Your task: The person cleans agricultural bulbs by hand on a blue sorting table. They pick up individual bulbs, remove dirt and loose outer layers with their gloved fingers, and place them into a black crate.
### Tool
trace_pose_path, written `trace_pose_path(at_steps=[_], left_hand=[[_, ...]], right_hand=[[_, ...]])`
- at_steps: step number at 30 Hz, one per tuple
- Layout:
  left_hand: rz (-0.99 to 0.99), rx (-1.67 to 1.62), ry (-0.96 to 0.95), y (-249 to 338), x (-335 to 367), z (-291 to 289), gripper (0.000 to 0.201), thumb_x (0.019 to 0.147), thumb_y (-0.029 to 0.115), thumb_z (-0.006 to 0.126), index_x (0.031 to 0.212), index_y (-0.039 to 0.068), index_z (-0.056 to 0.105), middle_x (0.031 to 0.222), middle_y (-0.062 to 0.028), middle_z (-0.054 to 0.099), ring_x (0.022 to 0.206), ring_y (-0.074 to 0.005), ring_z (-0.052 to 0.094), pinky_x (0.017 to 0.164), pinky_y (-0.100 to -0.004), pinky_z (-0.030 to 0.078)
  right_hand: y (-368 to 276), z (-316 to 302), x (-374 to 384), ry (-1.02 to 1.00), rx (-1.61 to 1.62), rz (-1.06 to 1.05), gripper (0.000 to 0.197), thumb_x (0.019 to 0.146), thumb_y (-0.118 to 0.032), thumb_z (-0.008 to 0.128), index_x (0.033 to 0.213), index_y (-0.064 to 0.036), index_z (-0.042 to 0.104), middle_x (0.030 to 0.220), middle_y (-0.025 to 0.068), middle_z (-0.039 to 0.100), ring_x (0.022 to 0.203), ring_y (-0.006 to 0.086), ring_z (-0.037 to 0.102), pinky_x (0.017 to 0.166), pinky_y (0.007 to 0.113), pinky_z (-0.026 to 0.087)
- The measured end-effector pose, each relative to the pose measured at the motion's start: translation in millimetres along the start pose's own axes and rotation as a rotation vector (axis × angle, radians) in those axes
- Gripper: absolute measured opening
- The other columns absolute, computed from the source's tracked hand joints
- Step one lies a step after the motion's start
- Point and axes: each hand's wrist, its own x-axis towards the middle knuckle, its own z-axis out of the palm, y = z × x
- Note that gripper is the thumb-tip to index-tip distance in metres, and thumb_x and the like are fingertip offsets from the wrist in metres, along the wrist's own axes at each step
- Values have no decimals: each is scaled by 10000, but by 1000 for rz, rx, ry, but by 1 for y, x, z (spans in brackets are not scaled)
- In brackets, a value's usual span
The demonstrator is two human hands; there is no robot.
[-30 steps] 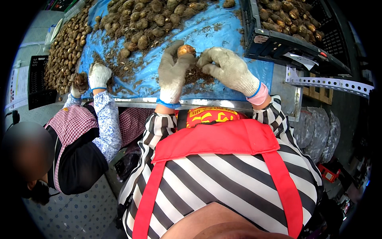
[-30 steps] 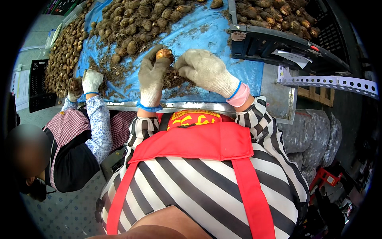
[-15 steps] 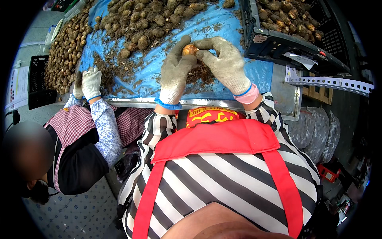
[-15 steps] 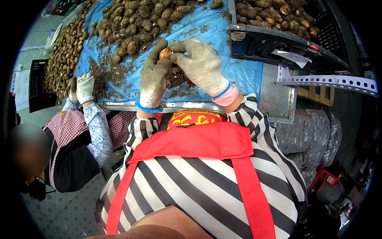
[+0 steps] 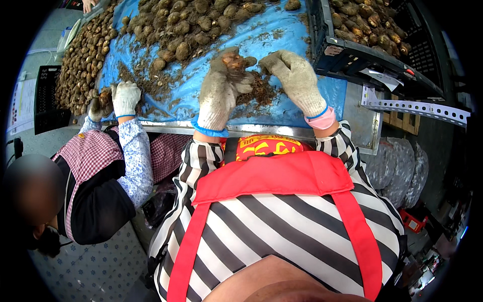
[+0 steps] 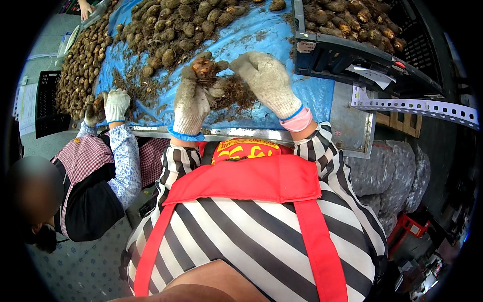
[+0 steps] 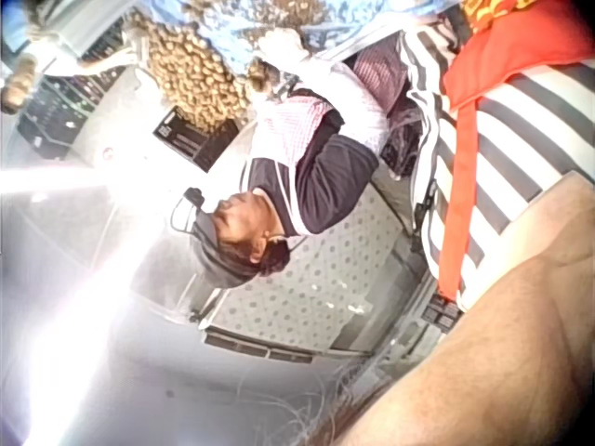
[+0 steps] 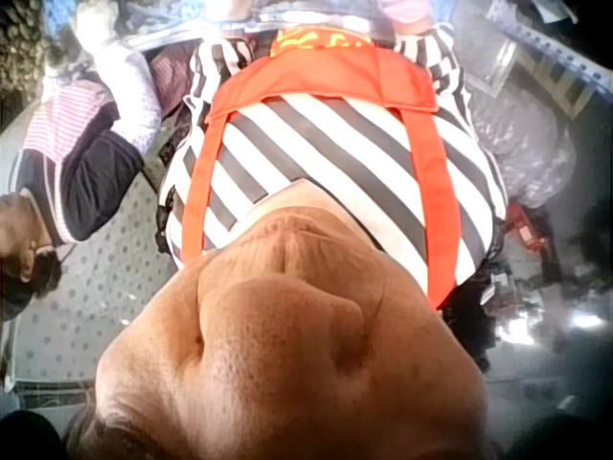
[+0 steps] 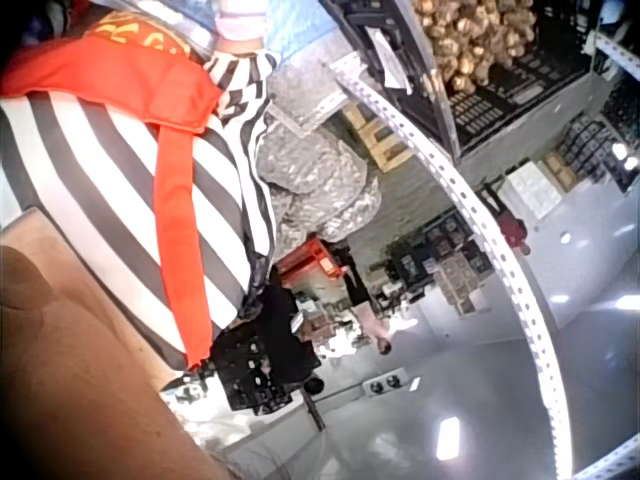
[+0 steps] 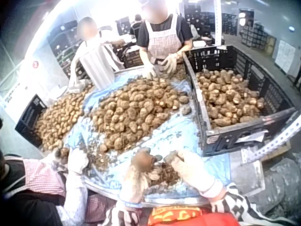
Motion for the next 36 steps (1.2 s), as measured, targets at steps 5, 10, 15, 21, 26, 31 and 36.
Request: trace_pose_path(at_steps=[5,10,15,21,26,31,36], left_hand=[[1,5,57,0,1,9,597,1003,194,610,1465,-60,330,1303,-235,543,1043,-323,676,842,-393,647],[-24,89,39,4,1,19,565,974,71,575,1460,-77,329,1319,-225,524,1078,-300,658,855,-373,638],[-63,131,99,-3,10,6,553,994,170,580,1448,-67,372,1229,-193,592,990,-222,652,747,-278,606],[-43,39,78,8,0,5,588,1009,311,610,1429,-50,413,1179,-178,629,897,-198,647,700,-280,587],[-36,78,12,-2,5,14,575,1013,330,605,1420,-35,424,1240,-178,612,959,-215,669,740,-316,612],[-7,0,-18,0,3,15,681,953,295,689,1457,-32,368,1311,-218,556,1101,-306,660,926,-438,606],[32,-3,-60,11,5,9,744,909,217,727,1482,-25,319,1368,-237,507,1172,-326,622,972,-460,589]], right_hand=[[-26,11,-1,86,119,21,303,842,-198,719,1124,-89,726,1086,112,705,944,311,683,851,390,552],[-11,25,1,215,-74,-258,272,832,-174,722,1087,-80,732,1016,111,692,1022,314,651,949,416,504],[1,19,0,81,-205,-353,238,840,-184,724,1058,-92,738,1006,107,687,1043,325,647,968,429,491],[-13,-2,1,-201,-85,40,282,841,-193,721,1108,-105,737,1088,125,693,1087,327,637,978,437,490],[-16,17,9,231,23,-466,318,764,-127,753,1076,-66,741,1089,117,697,1094,318,633,970,438,503],[-5,32,9,309,55,-503,248,776,-112,744,1014,-45,748,1033,108,709,1092,309,651,955,423,523],[-2,3,1,65,157,10,220,806,-121,740,1011,-40,746,1087,110,707,1102,295,653,941,395,533]])
